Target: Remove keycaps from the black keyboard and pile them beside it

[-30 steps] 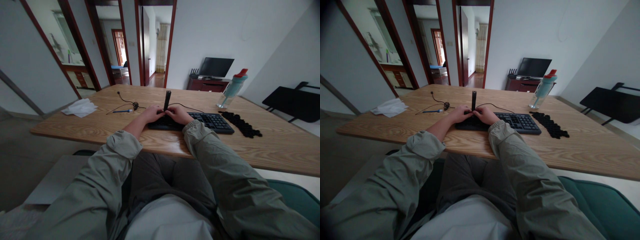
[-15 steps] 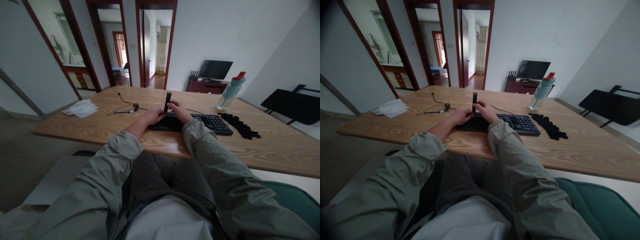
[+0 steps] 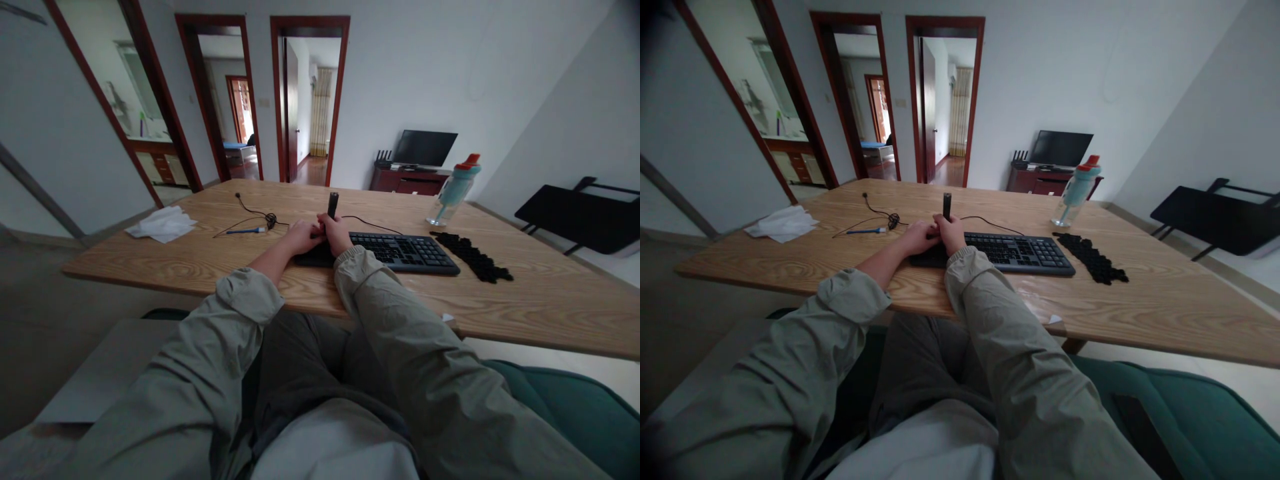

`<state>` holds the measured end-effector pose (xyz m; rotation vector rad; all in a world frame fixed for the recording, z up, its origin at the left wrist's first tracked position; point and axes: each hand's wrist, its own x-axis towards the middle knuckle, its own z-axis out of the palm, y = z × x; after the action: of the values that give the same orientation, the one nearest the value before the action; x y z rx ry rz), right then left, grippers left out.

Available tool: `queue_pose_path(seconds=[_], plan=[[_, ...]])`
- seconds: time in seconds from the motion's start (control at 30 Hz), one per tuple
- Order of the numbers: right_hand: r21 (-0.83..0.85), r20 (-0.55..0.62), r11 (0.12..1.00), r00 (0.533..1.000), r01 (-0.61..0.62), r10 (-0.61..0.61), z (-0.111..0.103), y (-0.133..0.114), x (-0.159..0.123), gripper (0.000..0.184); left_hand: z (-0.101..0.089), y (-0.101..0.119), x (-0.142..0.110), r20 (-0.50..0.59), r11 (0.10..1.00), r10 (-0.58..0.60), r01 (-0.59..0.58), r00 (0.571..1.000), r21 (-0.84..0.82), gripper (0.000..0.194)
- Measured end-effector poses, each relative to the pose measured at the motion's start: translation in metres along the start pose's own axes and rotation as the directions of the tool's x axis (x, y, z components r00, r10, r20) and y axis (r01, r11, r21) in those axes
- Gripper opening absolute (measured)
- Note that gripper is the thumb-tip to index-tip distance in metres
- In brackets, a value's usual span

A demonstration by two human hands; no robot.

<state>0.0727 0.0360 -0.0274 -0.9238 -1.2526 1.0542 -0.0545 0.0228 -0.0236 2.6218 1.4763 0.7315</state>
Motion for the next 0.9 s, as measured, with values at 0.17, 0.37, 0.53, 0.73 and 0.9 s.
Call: queue_pose_path(seconds=[0.17, 0.37, 0.53, 0.73, 0.9], plan=[[-0.124, -0.074, 0.992, 0.997, -0.005, -0.004, 0.007, 0.002, 0.003, 0.023, -0.006, -0.018, 0.000, 0.096, 0.970, 0.033, -0.009, 0.995, -0.244, 0.026], [-0.236, -0.211, 0.972, 0.976, 0.006, -0.058, 0.018, 0.008, 0.007, 0.032, -0.004, -0.039, 0.001, -0.016, 0.958, -0.164, 0.155, 0.986, -0.241, 0.032], [-0.272, -0.285, 0.962, 0.956, -0.009, -0.071, 0.020, 0.008, 0.007, 0.032, 0.004, -0.011, 0.005, -0.011, 0.955, -0.297, 0.297, 0.955, -0.006, 0.035], [-0.120, -0.453, 0.993, 0.891, -0.020, -0.037, 0.018, 0.007, 0.008, 0.033, 0.007, 0.004, 0.005, 0.009, 0.919, -0.395, 0.395, 0.919, 0.024, 0.040], [0.070, -0.511, 0.994, 0.853, -0.084, 0.108, 0.007, 0.003, 0.009, 0.027, 0.013, -0.001, 0.007, -0.037, 0.918, -0.393, 0.394, 0.919, 0.040, 0.039]])
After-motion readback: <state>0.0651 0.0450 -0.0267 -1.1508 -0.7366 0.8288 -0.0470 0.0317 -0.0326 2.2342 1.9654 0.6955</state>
